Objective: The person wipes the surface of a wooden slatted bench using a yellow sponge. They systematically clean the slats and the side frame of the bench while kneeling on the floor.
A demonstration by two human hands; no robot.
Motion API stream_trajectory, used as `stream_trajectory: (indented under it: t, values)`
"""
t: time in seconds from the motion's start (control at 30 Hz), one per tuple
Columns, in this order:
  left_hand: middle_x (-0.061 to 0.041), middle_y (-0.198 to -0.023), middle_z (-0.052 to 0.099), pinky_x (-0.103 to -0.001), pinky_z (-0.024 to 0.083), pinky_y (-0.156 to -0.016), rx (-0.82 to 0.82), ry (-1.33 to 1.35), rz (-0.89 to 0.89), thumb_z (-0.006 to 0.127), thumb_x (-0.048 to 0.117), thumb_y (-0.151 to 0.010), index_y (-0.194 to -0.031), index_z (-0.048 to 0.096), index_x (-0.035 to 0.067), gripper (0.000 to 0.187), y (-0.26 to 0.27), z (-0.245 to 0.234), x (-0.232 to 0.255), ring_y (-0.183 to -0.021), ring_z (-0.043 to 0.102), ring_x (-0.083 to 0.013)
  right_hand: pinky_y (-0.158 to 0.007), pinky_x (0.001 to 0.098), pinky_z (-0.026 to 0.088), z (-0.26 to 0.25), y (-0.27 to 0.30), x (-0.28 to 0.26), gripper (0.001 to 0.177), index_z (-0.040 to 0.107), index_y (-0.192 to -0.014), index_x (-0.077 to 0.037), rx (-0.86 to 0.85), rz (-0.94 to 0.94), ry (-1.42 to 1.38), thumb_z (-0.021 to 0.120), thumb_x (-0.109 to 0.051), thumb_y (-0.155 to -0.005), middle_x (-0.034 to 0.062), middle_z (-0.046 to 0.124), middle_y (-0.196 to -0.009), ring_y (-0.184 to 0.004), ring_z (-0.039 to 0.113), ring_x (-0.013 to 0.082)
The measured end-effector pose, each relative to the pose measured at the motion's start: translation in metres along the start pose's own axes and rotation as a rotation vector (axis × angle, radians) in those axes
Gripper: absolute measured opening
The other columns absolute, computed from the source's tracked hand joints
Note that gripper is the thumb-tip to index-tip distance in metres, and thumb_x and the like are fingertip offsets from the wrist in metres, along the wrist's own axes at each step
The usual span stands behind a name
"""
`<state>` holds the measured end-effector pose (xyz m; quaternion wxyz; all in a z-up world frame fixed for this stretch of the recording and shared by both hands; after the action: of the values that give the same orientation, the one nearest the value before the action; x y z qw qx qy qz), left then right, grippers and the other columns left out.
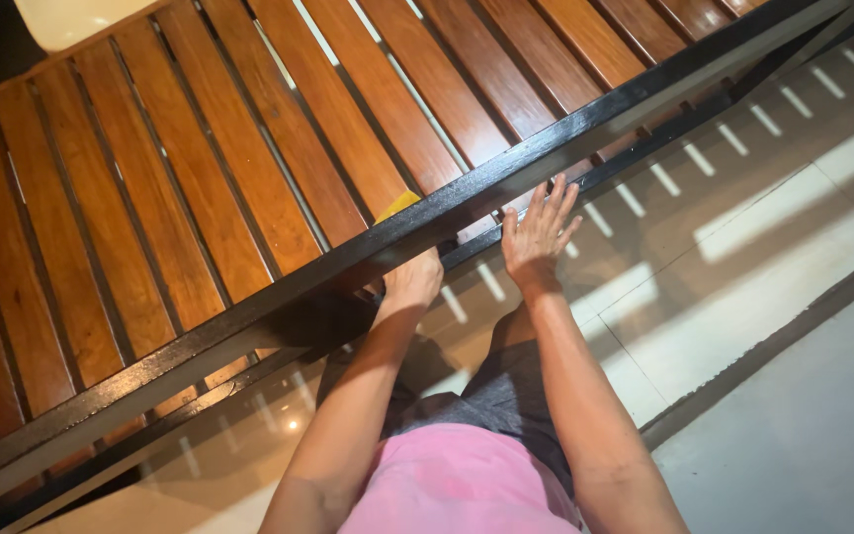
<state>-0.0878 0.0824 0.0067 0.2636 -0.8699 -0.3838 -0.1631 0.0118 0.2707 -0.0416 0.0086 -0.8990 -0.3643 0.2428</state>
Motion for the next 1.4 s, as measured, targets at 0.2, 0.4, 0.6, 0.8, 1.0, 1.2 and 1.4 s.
stream_trajectory:
  t: [0.2, 0.4, 0.6, 0.8, 1.0, 1.2, 1.4]
  values:
    - [-0.033, -0.128, 0.063, -0.054, 0.04, -0.107, 0.126, 0.017, 0.04, 0.051, 0.018, -0.1, -0.131, 0.061, -0.005, 0.04, -0.004, 0.01, -0.009, -0.122, 0.057, -0.0498, -0.121, 0.0713, 0.01, 0.001, 0.001, 0.001, 0.07, 0.03, -0.16, 0.004, 0.0, 0.011, 0.021, 0.044, -0.039, -0.107, 0.0217, 0.005, -0.172, -0.159, -0.005, 0.0408]
    - [-0.026, -0.109, 0.071, -0.052, 0.051, -0.092, -0.178, 0.151, -0.165, 0.051, 0.019, -0.101, -0.111, 0.072, 0.004, 0.028, 0.0, 0.023, -0.027, -0.104, 0.066, -0.0456, -0.121, 0.0702, 0.01, 0.004, -0.003, 0.001, 0.07, 0.03, -0.16, 0.005, -0.022, 0.03, 0.025, 0.045, -0.038, -0.107, 0.0221, 0.003, -0.172, -0.158, -0.006, 0.0406]
    - [-0.025, -0.102, 0.071, -0.053, 0.052, -0.084, -0.15, 0.238, -0.051, 0.063, 0.018, -0.093, -0.106, 0.075, 0.007, 0.021, 0.001, 0.027, -0.022, -0.095, 0.066, -0.0464, -0.122, 0.0694, 0.012, 0.001, -0.002, -0.001, 0.07, 0.029, -0.16, 0.005, -0.017, 0.023, 0.003, 0.046, -0.038, -0.107, 0.0231, 0.003, -0.171, -0.158, -0.007, 0.0418]
    - [-0.019, -0.103, 0.074, -0.044, 0.058, -0.088, -0.168, 0.419, -0.104, 0.056, 0.015, -0.098, -0.106, 0.073, 0.007, 0.02, -0.037, 0.03, 0.02, -0.1, 0.073, -0.0363, -0.121, 0.0702, 0.013, 0.0, -0.001, -0.001, 0.068, 0.032, -0.157, 0.006, -0.022, 0.017, 0.002, 0.045, -0.038, -0.107, 0.0248, 0.006, -0.171, -0.158, -0.006, 0.0417]
    - [-0.014, -0.148, 0.054, -0.05, 0.026, -0.118, -0.205, 0.284, -0.038, 0.056, 0.027, -0.096, -0.127, 0.07, 0.014, 0.037, -0.076, 0.075, 0.001, -0.143, 0.039, -0.0328, -0.119, 0.0716, 0.016, 0.002, 0.0, 0.003, 0.066, 0.039, -0.153, 0.009, -0.021, -0.01, 0.07, 0.044, -0.039, -0.108, 0.0263, 0.007, -0.17, -0.158, -0.003, 0.0419]
    - [-0.014, -0.165, 0.04, -0.054, 0.019, -0.125, -0.256, 0.101, 0.109, 0.053, 0.035, -0.101, -0.137, 0.065, 0.019, 0.041, -0.072, 0.112, -0.024, -0.156, 0.023, -0.0337, -0.119, 0.0712, 0.019, 0.006, 0.0, 0.004, 0.066, 0.039, -0.153, 0.009, -0.008, -0.009, 0.057, 0.045, -0.039, -0.107, 0.0275, 0.007, -0.17, -0.158, -0.003, 0.0438]
    - [-0.015, -0.156, 0.048, -0.047, 0.036, -0.127, -0.258, 0.131, -0.082, 0.043, 0.031, -0.112, -0.157, 0.051, 0.016, 0.049, -0.034, 0.104, -0.027, -0.146, 0.044, -0.032, -0.117, 0.0719, 0.02, 0.002, -0.004, 0.003, 0.07, 0.035, -0.157, 0.008, 0.01, -0.018, 0.043, 0.047, -0.04, -0.107, 0.0269, 0.007, -0.169, -0.157, -0.002, 0.0442]
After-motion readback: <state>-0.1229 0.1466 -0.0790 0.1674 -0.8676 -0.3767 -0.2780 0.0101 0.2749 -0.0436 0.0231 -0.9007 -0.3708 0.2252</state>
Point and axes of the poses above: each hand's wrist, its own y-axis away from the middle knuckle, its own z-axis out of the palm, x = y × z, the point moved 6 cm from there along -y, towards the middle knuckle
